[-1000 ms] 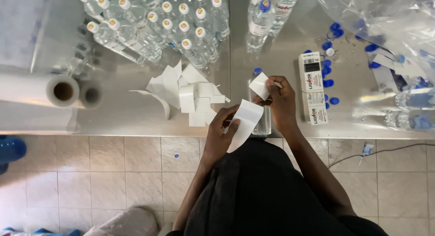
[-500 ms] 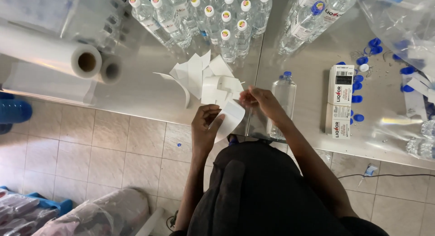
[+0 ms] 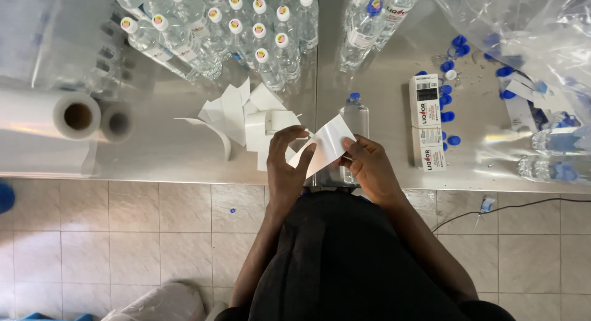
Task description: Manually peeling adhesive labels from a backing strip and applying them to plastic water bottles.
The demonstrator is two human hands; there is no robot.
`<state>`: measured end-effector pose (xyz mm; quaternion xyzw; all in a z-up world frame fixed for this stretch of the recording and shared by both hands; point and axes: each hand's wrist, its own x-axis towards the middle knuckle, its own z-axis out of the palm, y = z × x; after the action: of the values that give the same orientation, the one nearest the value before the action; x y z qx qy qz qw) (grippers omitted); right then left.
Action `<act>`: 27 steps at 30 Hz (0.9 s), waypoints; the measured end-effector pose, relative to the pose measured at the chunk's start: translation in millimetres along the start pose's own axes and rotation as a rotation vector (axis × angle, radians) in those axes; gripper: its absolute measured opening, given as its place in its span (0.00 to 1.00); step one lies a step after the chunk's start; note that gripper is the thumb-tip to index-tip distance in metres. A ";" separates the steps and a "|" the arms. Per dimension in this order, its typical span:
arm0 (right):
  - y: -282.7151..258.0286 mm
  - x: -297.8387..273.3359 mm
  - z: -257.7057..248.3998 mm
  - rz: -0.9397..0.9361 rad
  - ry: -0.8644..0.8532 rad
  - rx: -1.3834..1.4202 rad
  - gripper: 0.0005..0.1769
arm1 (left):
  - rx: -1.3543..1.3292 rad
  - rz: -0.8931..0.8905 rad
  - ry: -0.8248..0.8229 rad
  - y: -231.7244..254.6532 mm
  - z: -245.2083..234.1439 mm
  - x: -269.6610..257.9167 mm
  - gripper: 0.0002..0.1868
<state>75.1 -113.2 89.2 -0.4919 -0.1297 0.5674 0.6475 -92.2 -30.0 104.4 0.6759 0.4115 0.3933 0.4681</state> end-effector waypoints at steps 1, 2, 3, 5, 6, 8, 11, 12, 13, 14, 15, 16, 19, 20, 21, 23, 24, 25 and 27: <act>-1.9 -1.7 -0.2 -0.008 0.003 0.000 0.13 | -0.003 0.007 -0.004 -1.1 6.3 -4.7 0.12; -3.7 -3.2 -0.1 -0.050 0.044 -0.056 0.14 | -0.015 0.008 -0.028 -2.5 12.2 -9.3 0.12; -4.5 -5.0 0.5 -0.088 0.084 -0.112 0.14 | -0.024 0.006 -0.051 -4.0 17.1 -14.9 0.14; 7.6 -3.7 -16.1 -0.141 0.107 -0.142 0.13 | -0.076 0.011 -0.063 10.7 27.8 -21.6 0.17; 14.3 -3.1 -24.0 -0.190 0.129 -0.172 0.13 | -0.127 0.012 -0.073 17.8 32.6 -25.9 0.20; 8.7 -8.7 -25.1 -0.235 0.127 -0.191 0.12 | -0.135 0.008 -0.056 20.4 37.1 -28.2 0.21; 0.5 -18.7 -19.3 -0.303 0.127 -0.203 0.11 | -0.175 0.000 -0.042 25.4 38.6 -29.5 0.21; -2.6 -22.0 -15.9 -0.324 0.124 -0.198 0.10 | -0.204 -0.005 -0.037 27.5 38.2 -29.5 0.21; -2.6 -23.3 -15.2 -0.325 0.120 -0.196 0.10 | -0.201 -0.002 -0.035 25.2 39.4 -30.6 0.21; -2.6 -24.6 -14.5 -0.341 0.114 -0.202 0.10 | -0.207 -0.012 -0.013 23.0 40.6 -31.6 0.19; -2.3 -26.9 -13.8 -0.356 0.111 -0.208 0.10 | -0.214 -0.025 0.007 20.9 41.6 -33.3 0.17; -8.0 -29.8 -7.3 -0.356 0.111 -0.205 0.10 | -0.212 -0.024 0.006 18.5 41.1 -33.6 0.17; -19.3 -35.0 2.9 -0.372 0.086 -0.213 0.09 | -0.265 -0.091 0.012 11.6 40.7 -33.2 0.12; -18.8 -34.3 1.1 -0.369 0.065 -0.190 0.09 | -0.287 -0.115 0.019 9.6 40.6 -32.4 0.11; -18.6 -33.3 -1.1 -0.365 0.043 -0.169 0.09 | -0.309 -0.138 0.029 7.6 41.0 -31.6 0.11; -12.1 -27.0 -11.5 -0.324 0.036 -0.133 0.09 | -0.342 -0.184 0.018 -3.4 43.2 -27.8 0.11; -8.7 -24.2 -16.4 -0.285 0.030 -0.096 0.10 | -0.374 -0.229 0.007 -8.8 43.9 -26.0 0.12; -10.7 -19.7 -20.8 -0.287 0.030 -0.097 0.10 | -0.375 -0.227 0.006 -11.4 46.1 -23.9 0.12; -15.3 -10.7 -29.4 -0.146 0.007 0.199 0.09 | -0.711 -0.382 -0.001 -16.2 50.5 -19.9 0.13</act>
<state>102.2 -134.9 91.2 -0.4165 -0.1060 0.5272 0.7331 -56.0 -60.4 73.2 0.3834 0.3676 0.4167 0.7377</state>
